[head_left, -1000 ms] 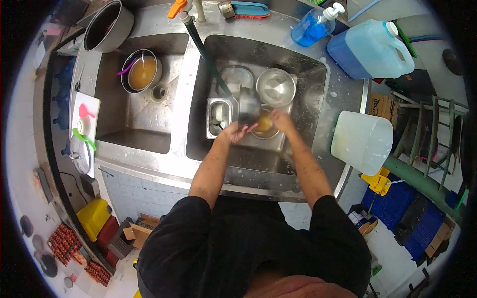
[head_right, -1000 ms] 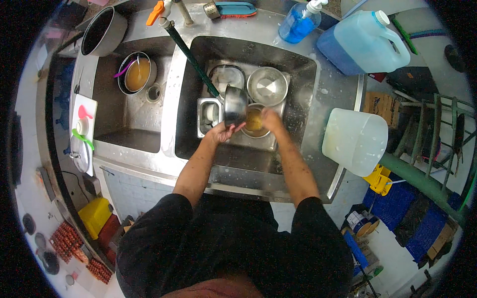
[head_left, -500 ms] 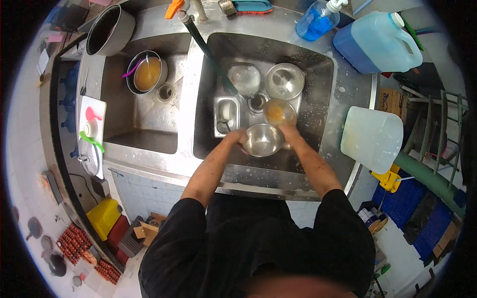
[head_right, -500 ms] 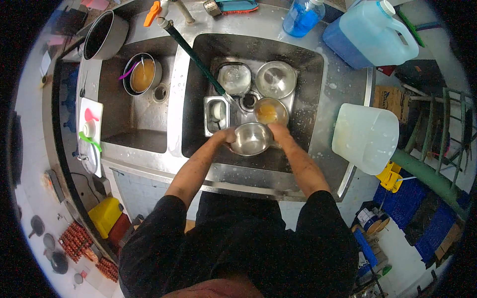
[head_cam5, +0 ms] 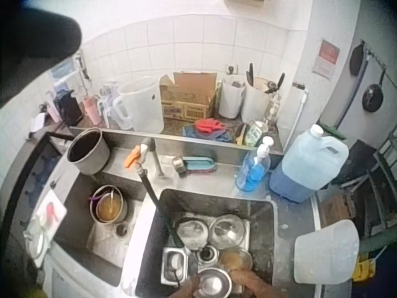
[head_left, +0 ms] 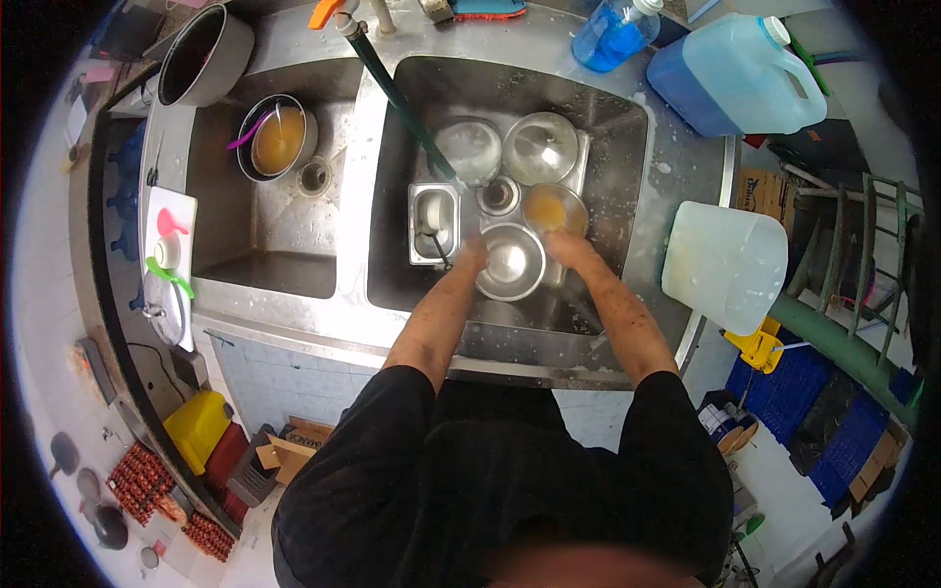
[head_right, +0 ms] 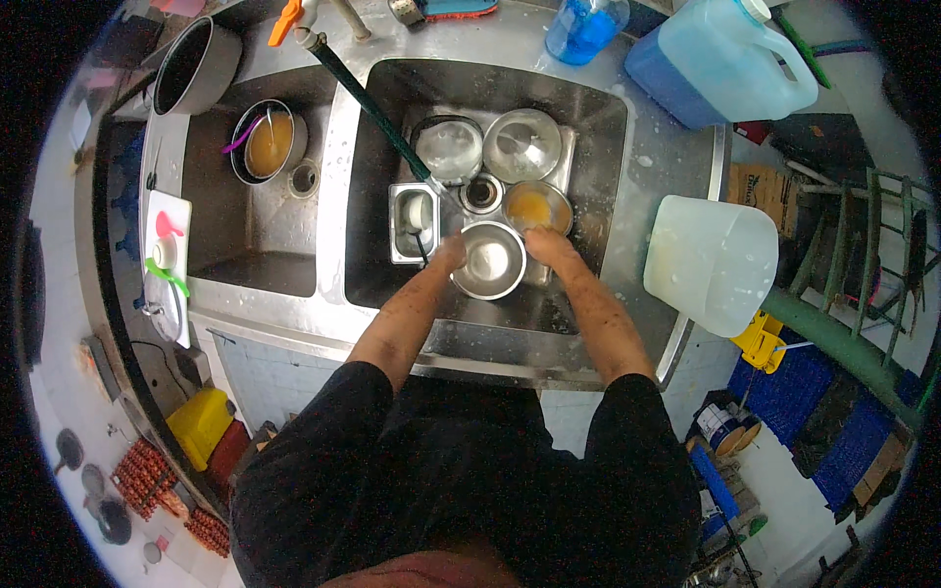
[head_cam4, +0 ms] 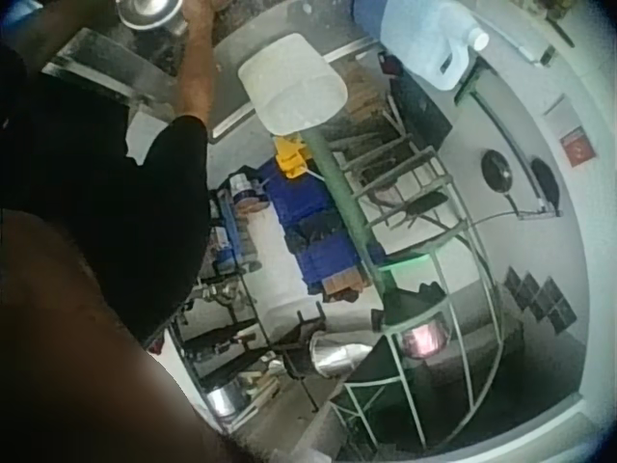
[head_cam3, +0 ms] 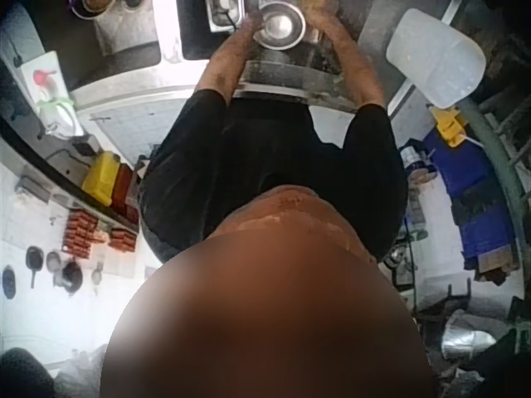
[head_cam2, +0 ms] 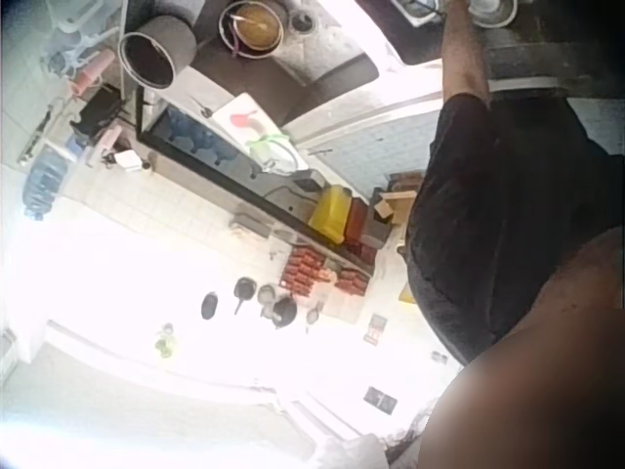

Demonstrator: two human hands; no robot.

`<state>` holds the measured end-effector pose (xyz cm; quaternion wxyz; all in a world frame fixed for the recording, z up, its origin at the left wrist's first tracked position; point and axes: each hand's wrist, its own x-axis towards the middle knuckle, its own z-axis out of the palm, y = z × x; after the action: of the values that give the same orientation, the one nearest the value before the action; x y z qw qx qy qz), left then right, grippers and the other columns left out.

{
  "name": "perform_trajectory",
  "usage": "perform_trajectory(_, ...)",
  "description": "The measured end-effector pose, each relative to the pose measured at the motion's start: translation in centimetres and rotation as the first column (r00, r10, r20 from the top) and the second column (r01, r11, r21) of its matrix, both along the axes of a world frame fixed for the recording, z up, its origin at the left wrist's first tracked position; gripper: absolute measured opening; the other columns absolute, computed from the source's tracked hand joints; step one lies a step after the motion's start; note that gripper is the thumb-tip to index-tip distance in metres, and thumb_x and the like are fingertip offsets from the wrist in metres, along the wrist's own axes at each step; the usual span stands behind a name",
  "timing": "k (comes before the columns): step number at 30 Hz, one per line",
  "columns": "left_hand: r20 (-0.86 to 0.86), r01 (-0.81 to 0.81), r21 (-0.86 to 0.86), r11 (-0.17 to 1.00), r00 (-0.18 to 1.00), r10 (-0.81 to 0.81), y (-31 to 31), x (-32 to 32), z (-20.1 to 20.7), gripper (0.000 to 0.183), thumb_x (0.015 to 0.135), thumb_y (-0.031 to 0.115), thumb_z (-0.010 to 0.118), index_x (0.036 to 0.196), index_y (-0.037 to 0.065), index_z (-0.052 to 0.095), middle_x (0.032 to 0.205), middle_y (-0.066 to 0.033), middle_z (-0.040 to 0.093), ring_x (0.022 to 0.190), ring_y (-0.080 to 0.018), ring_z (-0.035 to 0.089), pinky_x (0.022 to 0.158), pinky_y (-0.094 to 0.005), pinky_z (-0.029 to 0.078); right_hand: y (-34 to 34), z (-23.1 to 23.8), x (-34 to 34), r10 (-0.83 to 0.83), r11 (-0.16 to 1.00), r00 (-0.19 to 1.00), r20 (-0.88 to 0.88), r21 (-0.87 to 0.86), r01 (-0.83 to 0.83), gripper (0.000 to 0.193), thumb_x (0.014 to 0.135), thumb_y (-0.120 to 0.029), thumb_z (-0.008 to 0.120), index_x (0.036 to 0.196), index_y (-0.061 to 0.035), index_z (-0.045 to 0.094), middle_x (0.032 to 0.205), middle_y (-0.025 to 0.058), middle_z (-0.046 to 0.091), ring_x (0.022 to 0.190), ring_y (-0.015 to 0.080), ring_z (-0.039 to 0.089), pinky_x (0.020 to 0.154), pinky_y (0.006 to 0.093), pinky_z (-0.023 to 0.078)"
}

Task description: The person washes a plate, a pot, and several bowls by hand with a sponge and soapy water in a sink, then rinses them and places the plate on a rack.

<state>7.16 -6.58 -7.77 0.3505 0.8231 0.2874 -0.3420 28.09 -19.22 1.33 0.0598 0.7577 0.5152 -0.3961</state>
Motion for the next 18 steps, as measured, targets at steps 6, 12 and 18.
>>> perform_trajectory(6,-0.069,-0.455,0.148,0.878,0.881,0.468,-1.7,-3.3,-4.1,0.048,0.084,0.017,0.054,0.127,-0.004,0.044,0.123,-0.0211,0.055,0.111,-0.0351,0.056,0.088,-0.0436,0.049,4.3,5.5,-1.2,-0.006,1.0,1.0,0.006,0.011,0.006,0.023,0.085,-0.018,0.053,0.092,0.0,0.066,0.093,0.0245,0.064,0.092,0.0402,0.062,0.084,0.047,0.05)
perform_trajectory(12,-0.097,-0.086,0.076,0.993,0.991,0.093,-1.3,-0.9,-0.6,0.042,0.089,0.023,0.051,0.123,-0.001,0.047,0.125,-0.0217,0.053,0.115,-0.0358,0.054,0.094,-0.045,0.046,3.1,6.6,1.2,-0.118,0.971,0.991,0.055,0.217,0.104,0.025,0.088,-0.018,0.05,0.106,-0.0014,0.058,0.107,0.0227,0.06,0.099,0.039,0.059,0.087,0.0455,0.048)
perform_trajectory(18,0.042,-0.273,0.128,0.953,0.962,0.269,-0.7,-1.4,-1.8,0.046,0.09,0.032,0.048,0.122,-0.001,0.049,0.125,-0.0234,0.052,0.113,-0.0394,0.054,0.096,-0.0469,0.044,5.7,12.2,-2.4,0.235,0.821,0.967,0.096,0.512,-0.251,0.019,0.081,-0.007,0.054,0.098,-0.0014,0.058,0.102,0.0159,0.06,0.1,0.0336,0.057,0.086,0.0438,0.046)
